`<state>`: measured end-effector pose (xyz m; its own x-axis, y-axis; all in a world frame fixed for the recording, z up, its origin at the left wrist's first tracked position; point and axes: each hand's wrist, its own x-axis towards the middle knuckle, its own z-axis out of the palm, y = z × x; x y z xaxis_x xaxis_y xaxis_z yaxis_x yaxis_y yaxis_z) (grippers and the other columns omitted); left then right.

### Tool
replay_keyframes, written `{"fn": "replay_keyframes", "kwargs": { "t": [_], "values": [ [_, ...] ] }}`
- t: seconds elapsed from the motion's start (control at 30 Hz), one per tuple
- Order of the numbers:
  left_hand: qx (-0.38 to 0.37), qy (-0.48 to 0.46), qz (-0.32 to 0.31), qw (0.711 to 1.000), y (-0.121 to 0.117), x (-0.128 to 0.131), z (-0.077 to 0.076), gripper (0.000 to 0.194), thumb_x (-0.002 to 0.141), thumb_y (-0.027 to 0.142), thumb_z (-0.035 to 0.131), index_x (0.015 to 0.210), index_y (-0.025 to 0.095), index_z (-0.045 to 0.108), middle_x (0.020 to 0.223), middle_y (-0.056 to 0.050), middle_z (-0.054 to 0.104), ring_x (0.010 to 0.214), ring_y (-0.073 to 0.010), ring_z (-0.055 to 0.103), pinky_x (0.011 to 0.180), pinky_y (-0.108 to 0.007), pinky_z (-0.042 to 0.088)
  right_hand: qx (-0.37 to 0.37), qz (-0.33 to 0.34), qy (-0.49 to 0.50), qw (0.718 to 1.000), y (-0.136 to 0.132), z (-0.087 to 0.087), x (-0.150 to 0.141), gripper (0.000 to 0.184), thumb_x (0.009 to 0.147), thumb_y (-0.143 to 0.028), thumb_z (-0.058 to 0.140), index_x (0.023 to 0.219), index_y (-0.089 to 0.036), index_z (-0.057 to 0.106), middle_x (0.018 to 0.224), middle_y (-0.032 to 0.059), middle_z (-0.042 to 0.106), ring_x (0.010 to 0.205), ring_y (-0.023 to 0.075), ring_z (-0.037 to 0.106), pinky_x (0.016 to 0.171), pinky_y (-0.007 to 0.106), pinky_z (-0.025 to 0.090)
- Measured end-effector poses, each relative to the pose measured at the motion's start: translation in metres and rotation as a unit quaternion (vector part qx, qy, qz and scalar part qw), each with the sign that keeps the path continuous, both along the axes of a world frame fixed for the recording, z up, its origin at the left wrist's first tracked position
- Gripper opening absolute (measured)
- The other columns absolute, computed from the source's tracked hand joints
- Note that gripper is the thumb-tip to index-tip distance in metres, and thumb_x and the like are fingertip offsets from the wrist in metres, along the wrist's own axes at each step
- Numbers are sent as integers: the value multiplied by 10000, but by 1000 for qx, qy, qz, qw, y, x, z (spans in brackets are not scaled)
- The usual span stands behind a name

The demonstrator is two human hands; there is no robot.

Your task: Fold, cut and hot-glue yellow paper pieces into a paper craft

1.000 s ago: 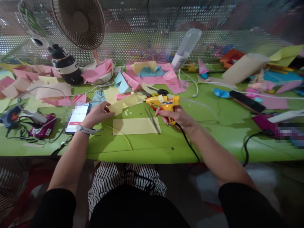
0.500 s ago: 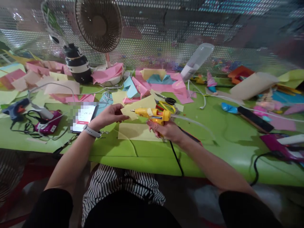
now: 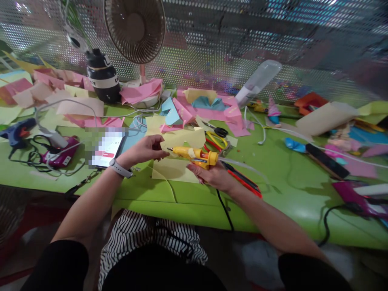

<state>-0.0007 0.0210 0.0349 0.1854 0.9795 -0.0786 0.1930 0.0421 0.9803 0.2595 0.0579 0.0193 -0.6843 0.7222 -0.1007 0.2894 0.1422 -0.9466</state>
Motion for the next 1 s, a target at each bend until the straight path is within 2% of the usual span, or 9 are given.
{"fn": "replay_keyframes", "kwargs": {
  "t": [0.1, 0.3, 0.53, 1.0],
  "values": [
    [2, 6, -4, 1000, -1, 1, 1, 327, 727, 238, 810, 778, 204, 489, 579, 39, 605, 495, -83, 575, 463, -213, 433, 16, 5, 3, 1000, 1, -1, 0, 376, 817, -624, 709, 790, -250, 689, 449, -41, 491, 389, 124, 468, 395, 303, 435],
    [9, 18, -7, 1000, -2, 3, 3, 336, 725, 272, 804, 772, 210, 478, 585, 36, 609, 501, -92, 583, 466, -224, 428, 19, -2, -2, 1000, 0, -2, 0, 346, 833, -580, 718, 960, -258, 723, 439, -51, 478, 378, 127, 449, 386, 308, 430],
    [10, 34, -7, 999, -3, 3, 5, 336, 728, 275, 810, 782, 204, 486, 585, 26, 626, 505, -102, 595, 468, -224, 430, 20, 0, -12, 1000, 0, -1, 0, 338, 837, -543, 729, 1016, -256, 732, 444, -49, 483, 379, 130, 452, 398, 318, 438],
    [8, 39, -5, 999, -3, 4, 3, 310, 730, 282, 794, 794, 210, 500, 595, 18, 640, 514, -111, 603, 475, -236, 437, 12, -11, -28, 999, -1, 0, -2, 325, 806, -530, 761, 995, -268, 731, 461, -45, 479, 389, 132, 449, 411, 325, 452]
  ]
}}
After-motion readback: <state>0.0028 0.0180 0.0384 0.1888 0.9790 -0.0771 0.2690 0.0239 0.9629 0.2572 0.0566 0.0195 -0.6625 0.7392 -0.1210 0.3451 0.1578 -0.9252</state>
